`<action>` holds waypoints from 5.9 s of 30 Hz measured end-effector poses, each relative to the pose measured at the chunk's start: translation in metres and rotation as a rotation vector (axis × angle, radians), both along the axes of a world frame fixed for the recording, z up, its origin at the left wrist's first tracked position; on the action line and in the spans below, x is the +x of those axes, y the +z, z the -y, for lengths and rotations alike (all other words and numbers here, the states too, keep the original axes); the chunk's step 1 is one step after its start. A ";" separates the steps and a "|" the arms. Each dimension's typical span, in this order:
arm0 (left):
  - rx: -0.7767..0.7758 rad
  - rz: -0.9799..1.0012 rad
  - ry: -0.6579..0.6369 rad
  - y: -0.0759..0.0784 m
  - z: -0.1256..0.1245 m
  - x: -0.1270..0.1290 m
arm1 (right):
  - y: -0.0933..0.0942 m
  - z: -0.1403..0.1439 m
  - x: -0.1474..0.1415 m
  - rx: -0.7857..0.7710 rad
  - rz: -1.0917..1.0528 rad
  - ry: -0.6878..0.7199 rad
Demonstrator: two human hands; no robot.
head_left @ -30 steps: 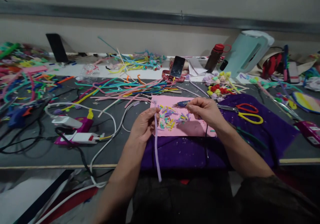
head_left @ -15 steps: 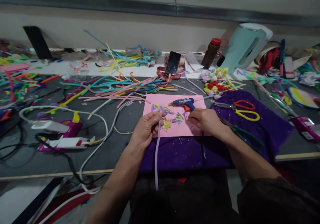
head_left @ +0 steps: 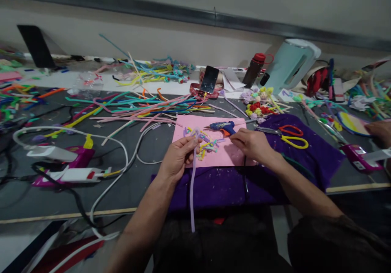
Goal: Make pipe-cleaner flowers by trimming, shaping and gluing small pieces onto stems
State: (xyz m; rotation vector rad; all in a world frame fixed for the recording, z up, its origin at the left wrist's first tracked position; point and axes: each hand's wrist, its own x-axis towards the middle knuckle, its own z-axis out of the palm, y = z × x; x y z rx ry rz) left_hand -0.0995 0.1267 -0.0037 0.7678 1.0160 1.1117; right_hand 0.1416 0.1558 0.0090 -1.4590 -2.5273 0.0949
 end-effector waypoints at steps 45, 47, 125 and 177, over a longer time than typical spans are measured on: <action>0.010 -0.008 0.005 0.001 0.000 -0.001 | -0.015 -0.010 -0.017 -0.024 0.086 0.195; 0.013 -0.006 0.009 0.001 0.000 -0.001 | -0.015 -0.007 -0.022 -0.020 0.090 0.230; -0.041 0.004 -0.123 -0.010 0.001 0.003 | -0.008 -0.012 -0.061 -0.991 -1.225 0.072; -0.050 0.103 -0.093 -0.004 0.003 0.003 | -0.016 -0.059 0.001 -0.543 -0.804 -0.293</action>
